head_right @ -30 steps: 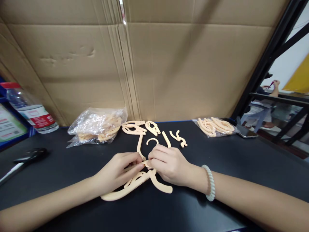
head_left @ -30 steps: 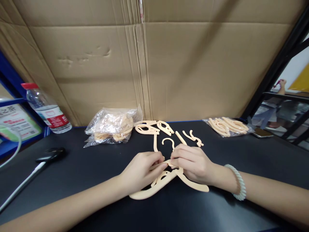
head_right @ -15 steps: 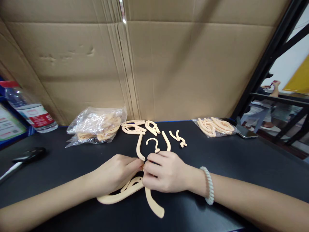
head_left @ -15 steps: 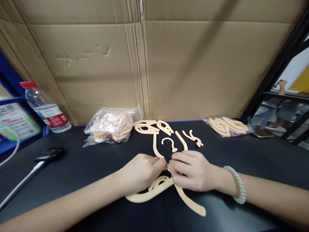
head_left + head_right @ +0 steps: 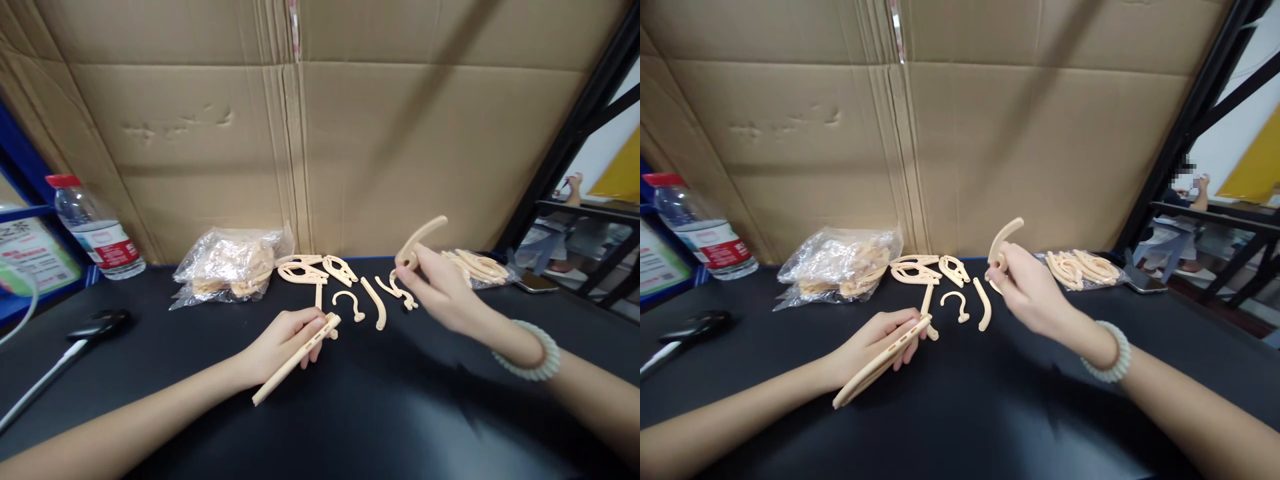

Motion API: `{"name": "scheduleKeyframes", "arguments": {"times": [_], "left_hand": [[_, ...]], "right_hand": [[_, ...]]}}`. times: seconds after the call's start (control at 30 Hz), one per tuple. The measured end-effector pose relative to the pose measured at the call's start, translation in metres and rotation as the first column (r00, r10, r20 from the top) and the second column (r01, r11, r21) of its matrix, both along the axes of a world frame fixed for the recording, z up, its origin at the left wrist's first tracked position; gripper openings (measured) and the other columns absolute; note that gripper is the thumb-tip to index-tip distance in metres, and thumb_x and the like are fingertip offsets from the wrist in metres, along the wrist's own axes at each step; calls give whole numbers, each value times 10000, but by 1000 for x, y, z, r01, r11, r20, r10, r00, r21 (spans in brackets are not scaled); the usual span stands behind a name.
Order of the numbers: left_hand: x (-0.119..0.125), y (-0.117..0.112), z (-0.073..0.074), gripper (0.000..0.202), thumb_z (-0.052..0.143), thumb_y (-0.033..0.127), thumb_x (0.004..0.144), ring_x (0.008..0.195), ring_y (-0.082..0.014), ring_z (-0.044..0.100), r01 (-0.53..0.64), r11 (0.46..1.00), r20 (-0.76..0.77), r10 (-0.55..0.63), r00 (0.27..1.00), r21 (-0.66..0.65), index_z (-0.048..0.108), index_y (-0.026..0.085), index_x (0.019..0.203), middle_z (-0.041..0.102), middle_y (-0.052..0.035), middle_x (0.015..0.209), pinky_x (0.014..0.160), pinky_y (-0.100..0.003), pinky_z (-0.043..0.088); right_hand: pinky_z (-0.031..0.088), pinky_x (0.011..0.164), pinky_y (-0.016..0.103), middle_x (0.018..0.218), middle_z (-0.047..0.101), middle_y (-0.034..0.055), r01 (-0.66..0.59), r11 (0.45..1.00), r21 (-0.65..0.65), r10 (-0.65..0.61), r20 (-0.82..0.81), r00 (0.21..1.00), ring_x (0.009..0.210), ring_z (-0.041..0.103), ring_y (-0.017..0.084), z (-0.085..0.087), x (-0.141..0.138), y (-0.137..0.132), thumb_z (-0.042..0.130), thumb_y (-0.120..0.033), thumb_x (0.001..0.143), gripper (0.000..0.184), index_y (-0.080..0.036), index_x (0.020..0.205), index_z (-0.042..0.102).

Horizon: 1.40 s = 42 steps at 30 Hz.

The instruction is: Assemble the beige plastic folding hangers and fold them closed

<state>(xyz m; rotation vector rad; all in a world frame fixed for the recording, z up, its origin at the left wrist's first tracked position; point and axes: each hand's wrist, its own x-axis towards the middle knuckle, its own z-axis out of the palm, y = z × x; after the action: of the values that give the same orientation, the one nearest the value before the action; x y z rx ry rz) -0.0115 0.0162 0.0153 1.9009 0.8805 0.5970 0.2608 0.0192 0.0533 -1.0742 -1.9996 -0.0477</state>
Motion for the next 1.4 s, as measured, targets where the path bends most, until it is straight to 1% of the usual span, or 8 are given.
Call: {"name": "scheduleKeyframes", "arguments": {"times": [0.13,0.23,0.57,0.73,0.9,1.13,1.27,1.4], "left_hand": [[3,-1,2,361,482,483,914,478,-107,490,-4,998,56,8,998,-65,581,144,839,555,17,564,477,-211,379],[3,-1,3,363,513,496,893,494,-115,500,-10,995,74,17,997,-96,591,145,844,553,16,568,485,-220,392],[1,6,2,354,580,496,865,540,-137,565,3,985,236,38,971,-170,569,142,877,620,-13,628,553,-260,444],[0,10,-1,320,555,448,906,646,-178,642,-38,961,393,147,908,-272,593,130,909,681,-67,713,655,-304,509],[1,11,-2,186,652,293,839,753,-216,693,-40,937,464,209,861,-348,596,139,927,723,-85,806,688,-305,524],[0,11,-1,192,688,260,806,803,-247,726,-71,921,459,256,851,-382,626,153,953,735,-83,926,689,-299,550],[0,12,-2,241,706,235,783,829,-229,715,-119,916,431,291,854,-382,654,148,1002,738,-95,949,670,-257,556],[0,11,-2,261,714,201,761,748,-178,694,-108,923,432,273,860,-370,665,151,1013,736,-65,885,678,-248,561]], "right_hand": [[388,506,275,598,564,3,153,863,-482,-24,263,965,543,509,150,10,29,19,465,-322,863,232,-208,664,501],[390,497,277,586,619,28,287,738,-611,30,454,890,531,540,158,1,40,26,506,-278,831,222,-194,639,580],[441,640,323,846,671,80,303,858,-414,-52,518,854,737,620,221,-10,34,24,556,-315,852,155,-179,886,622],[471,834,377,1124,635,161,259,926,-276,-80,526,847,1036,599,310,-26,29,30,670,-471,771,560,-123,1202,581],[469,719,306,952,688,117,347,910,-227,-165,571,804,867,663,247,-39,32,41,544,-246,838,299,-127,1096,636],[456,732,356,873,676,145,386,921,-51,-294,556,777,839,635,265,-34,29,39,426,-191,912,253,-108,930,664],[476,800,371,979,686,126,40,980,195,-113,383,917,907,602,235,-25,0,11,419,-133,932,251,-125,1061,634],[459,918,381,1130,685,85,-415,865,282,228,515,826,1089,560,228,-25,-36,-29,477,-134,944,253,-144,1160,609]]}}
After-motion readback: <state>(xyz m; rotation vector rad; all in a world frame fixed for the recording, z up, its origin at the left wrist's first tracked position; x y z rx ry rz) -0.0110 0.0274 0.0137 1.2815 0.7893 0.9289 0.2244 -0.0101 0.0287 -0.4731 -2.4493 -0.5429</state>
